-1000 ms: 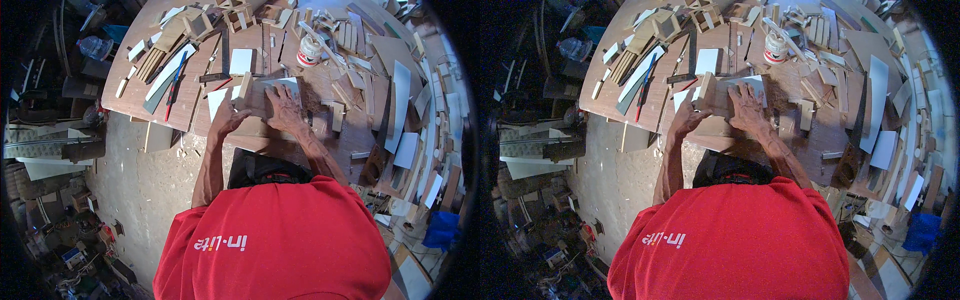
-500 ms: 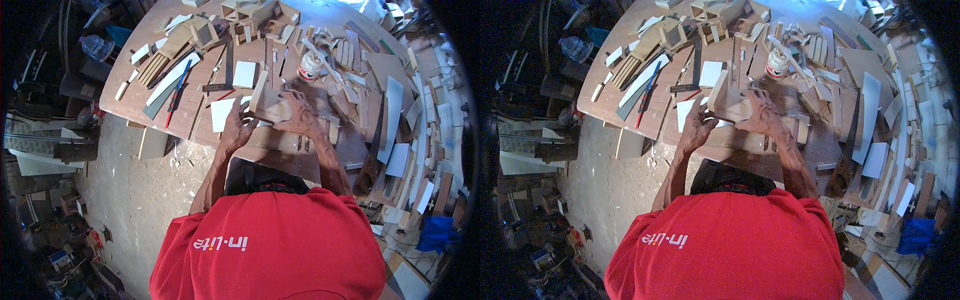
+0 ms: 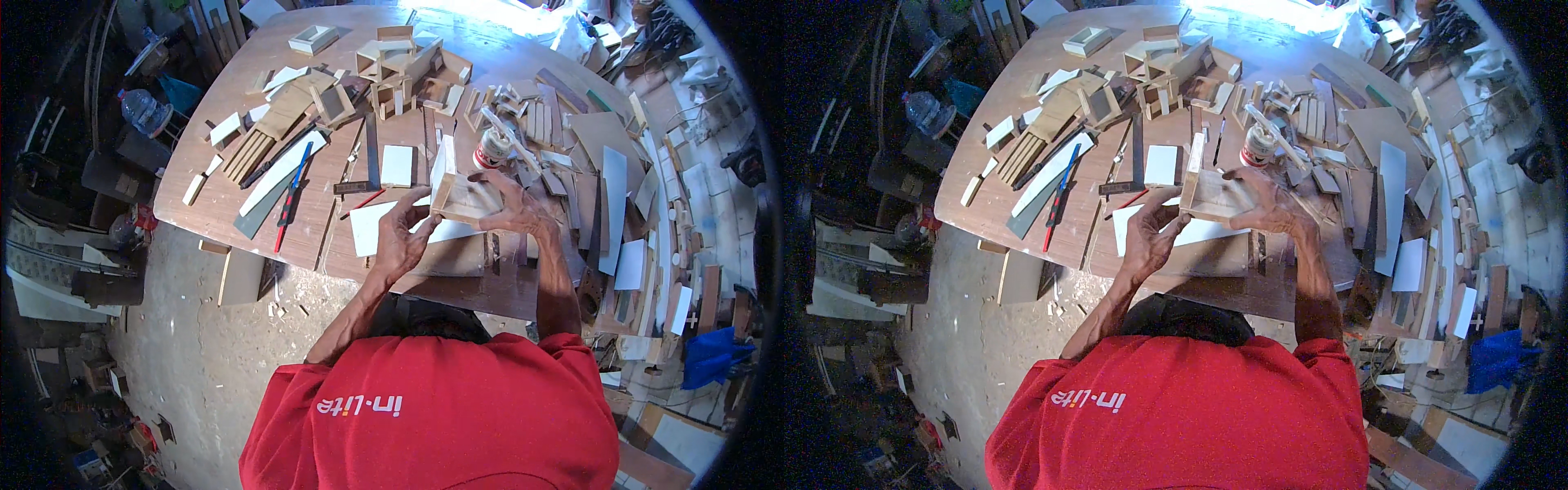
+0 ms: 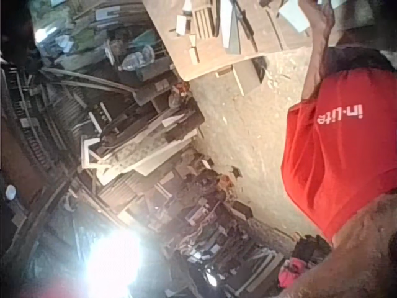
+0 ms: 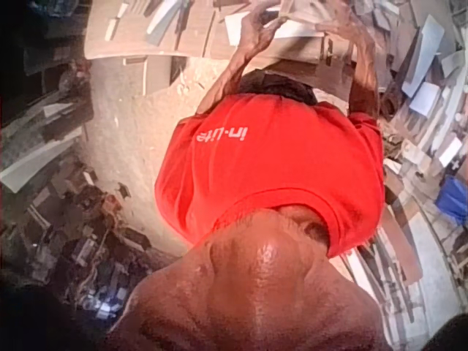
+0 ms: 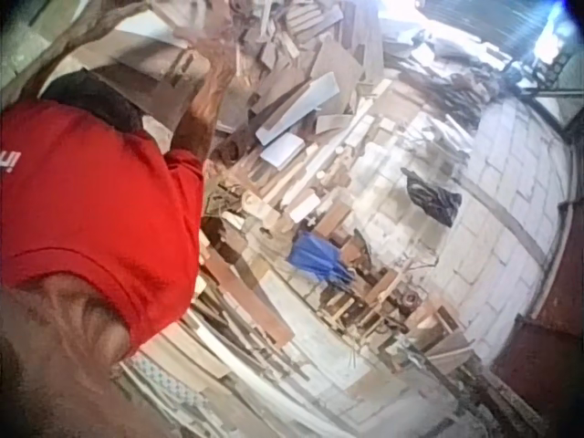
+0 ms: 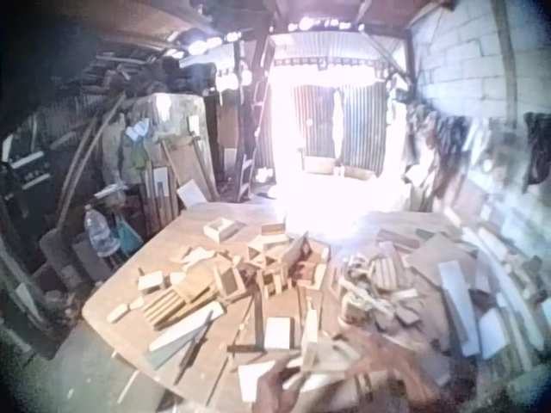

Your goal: The person applies glue to wooden pieces with a stick and fits the pieces together by hand to assemble a wooden structure.

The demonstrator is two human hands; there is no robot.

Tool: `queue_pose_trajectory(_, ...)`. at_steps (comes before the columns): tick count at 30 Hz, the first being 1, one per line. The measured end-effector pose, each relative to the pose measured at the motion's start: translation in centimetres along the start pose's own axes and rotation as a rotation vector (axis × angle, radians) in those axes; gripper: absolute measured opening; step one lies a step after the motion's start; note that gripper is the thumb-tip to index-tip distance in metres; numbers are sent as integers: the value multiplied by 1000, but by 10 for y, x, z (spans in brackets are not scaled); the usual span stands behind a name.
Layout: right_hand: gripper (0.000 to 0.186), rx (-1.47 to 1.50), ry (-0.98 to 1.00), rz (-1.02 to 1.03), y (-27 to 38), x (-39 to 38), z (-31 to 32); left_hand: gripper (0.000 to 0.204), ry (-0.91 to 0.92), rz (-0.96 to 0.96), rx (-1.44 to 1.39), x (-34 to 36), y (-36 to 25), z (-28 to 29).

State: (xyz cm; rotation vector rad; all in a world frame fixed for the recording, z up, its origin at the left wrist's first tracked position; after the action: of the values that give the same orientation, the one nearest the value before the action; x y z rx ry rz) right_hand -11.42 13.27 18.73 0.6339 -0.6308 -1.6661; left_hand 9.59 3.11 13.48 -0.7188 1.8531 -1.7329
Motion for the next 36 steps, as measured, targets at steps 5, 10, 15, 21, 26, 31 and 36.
queue_pose_trajectory(5,81,-18,-82,-32,9,5,-10,40,-72,-107,-24,-2,-5,7)
queue_pose_trajectory(10,80,-17,-66,-61,34,9,-9,39,-58,-164,64,-4,-13,21)
queue_pose_trajectory(15,79,-31,-62,-65,39,14,-13,36,-77,-254,192,-3,-15,32)
queue_pose_trajectory(21,77,-69,-72,-80,46,19,-17,35,-115,-332,215,-1,-13,42)
queue_pose_trajectory(26,79,-119,-92,-102,51,24,-16,35,-102,-337,240,1,-16,47)
queue_pose_trajectory(31,79,-81,-54,-89,41,29,-19,36,-72,-310,32,1,-14,46)
queue_pose_trajectory(36,78,112,-7,-4,16,32,-26,35,-82,-269,-32,2,-6,42)
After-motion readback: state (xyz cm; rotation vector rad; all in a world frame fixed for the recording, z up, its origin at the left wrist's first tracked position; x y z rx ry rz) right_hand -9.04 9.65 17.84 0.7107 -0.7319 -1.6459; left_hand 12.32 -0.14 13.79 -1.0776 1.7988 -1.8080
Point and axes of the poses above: each hand's wrist, its own x-axis towards the middle knuckle, its own z-axis out of the back of the hand, y = z × x, the point moved 2 cm from there along x, towards the middle knuckle
